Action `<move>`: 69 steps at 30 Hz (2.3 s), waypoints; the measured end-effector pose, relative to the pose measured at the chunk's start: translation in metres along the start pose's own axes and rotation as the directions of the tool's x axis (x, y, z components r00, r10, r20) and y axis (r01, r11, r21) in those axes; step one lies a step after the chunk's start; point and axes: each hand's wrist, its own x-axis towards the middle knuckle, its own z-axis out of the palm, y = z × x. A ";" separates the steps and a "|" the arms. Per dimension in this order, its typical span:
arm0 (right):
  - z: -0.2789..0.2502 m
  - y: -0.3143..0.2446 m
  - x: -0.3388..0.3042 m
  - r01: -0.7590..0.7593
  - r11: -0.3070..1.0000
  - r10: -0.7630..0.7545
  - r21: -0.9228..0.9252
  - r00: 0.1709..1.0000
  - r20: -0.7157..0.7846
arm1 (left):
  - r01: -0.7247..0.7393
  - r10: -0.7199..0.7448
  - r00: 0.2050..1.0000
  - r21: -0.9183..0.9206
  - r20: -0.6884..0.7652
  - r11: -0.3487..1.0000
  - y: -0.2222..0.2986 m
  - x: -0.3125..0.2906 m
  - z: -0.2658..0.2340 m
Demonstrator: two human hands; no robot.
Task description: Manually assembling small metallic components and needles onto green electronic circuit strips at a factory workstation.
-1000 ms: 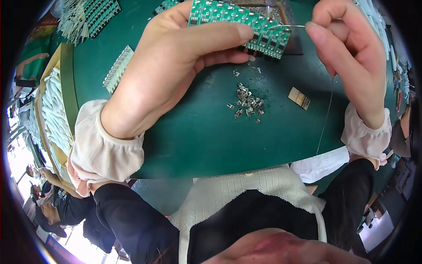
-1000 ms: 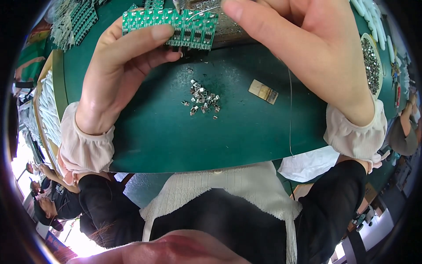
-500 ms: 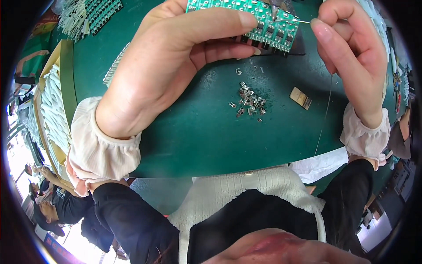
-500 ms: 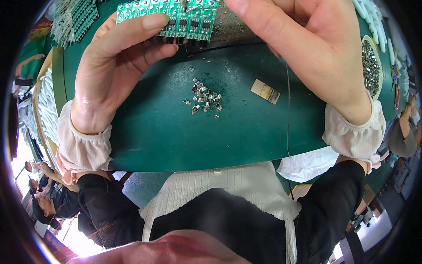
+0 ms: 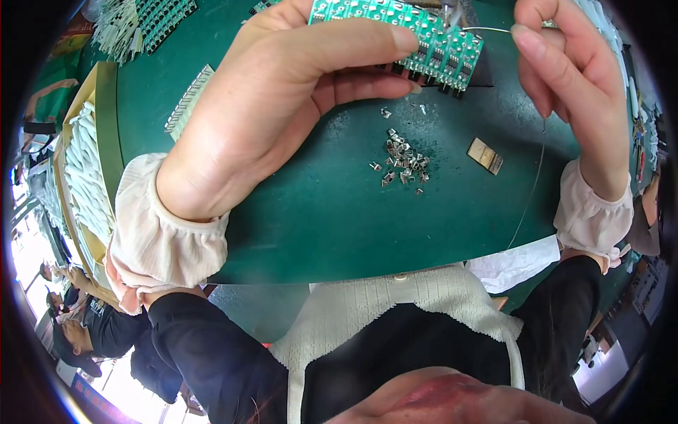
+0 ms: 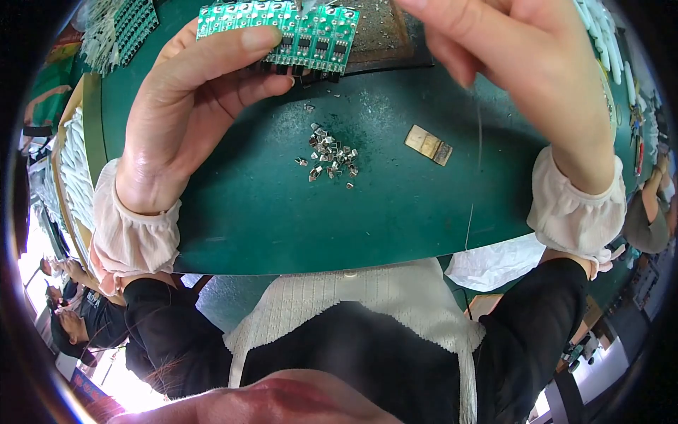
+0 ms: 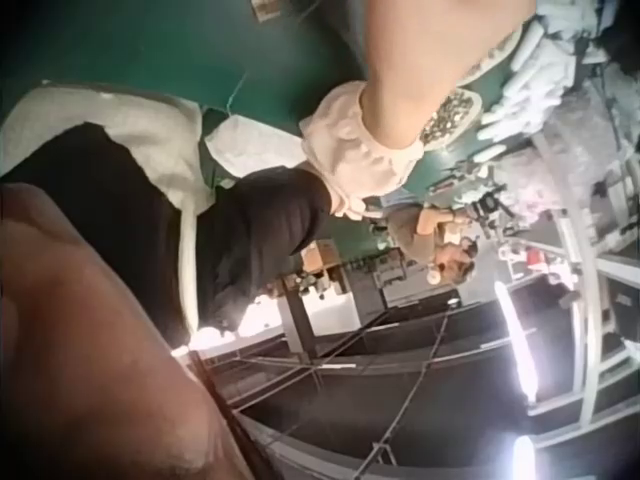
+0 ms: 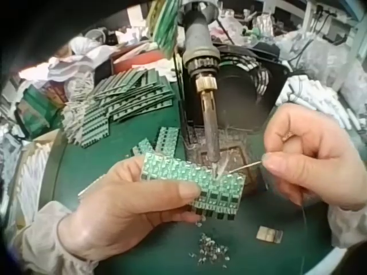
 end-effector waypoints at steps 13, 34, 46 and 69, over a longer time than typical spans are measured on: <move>-0.028 0.062 0.025 0.226 0.873 -0.293 -0.432 0.951 -0.094 | 0.038 -0.043 0.999 0.351 0.006 0.935 -0.015 -0.018 0.017; -0.025 0.052 0.015 0.141 0.922 -0.158 -0.361 0.987 -0.017 | -0.663 0.375 0.745 0.673 0.552 0.327 -0.029 -0.024 0.030; 0.004 0.016 0.007 0.168 0.716 -0.549 0.677 0.734 0.399 | -0.810 0.551 0.394 0.562 0.736 -0.170 -0.018 -0.011 0.014; 0.002 0.002 -0.005 0.291 0.814 -0.505 0.502 0.780 0.368 | -0.817 0.558 0.430 0.568 0.710 -0.093 -0.018 -0.012 0.010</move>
